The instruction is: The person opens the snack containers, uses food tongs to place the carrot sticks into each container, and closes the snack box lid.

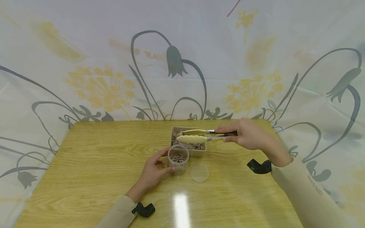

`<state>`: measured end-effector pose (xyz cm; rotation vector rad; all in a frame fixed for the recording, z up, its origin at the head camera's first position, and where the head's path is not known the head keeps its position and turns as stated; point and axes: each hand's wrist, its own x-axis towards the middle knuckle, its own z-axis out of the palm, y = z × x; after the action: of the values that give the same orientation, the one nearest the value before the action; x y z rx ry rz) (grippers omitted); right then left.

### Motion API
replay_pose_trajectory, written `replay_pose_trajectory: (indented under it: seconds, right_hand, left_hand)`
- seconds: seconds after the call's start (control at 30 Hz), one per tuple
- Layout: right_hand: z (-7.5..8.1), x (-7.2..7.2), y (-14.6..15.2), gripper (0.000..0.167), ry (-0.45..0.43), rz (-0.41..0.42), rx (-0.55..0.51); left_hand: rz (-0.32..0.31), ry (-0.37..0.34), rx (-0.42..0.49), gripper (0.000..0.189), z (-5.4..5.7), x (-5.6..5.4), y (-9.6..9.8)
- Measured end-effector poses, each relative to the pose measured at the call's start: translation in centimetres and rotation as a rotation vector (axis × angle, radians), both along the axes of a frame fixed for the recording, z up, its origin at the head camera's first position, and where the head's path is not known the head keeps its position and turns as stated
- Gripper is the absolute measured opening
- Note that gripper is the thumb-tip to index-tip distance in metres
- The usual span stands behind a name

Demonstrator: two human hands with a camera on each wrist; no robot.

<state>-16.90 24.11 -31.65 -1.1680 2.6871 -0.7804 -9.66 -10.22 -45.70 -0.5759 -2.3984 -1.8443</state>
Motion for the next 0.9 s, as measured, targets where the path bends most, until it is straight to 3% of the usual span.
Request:
replay_pose_trajectory:
  seconds: [0.27,0.6,0.83,0.9]
  right_hand:
    - [-1.3,0.9,-0.5,0.035,-0.060,0.036,-0.035]
    - [-2.0,1.2,-1.2,0.037,-0.108,0.059,0.038]
    - [-0.6,0.7,-1.7,0.035,-0.030,0.103,0.130]
    - [-0.1,0.7,-1.9,0.034,-0.016,0.101,0.166]
  left_hand:
    - [-0.001,0.014,-0.005,0.069,0.0,0.0,0.0]
    - [0.004,0.003,-0.009,0.071,-0.1,0.0,0.0]
    - [0.007,0.020,-0.009,0.075,-3.6,-1.3,-0.4]
    - [0.003,0.028,-0.010,0.076,-3.6,-1.3,-0.4]
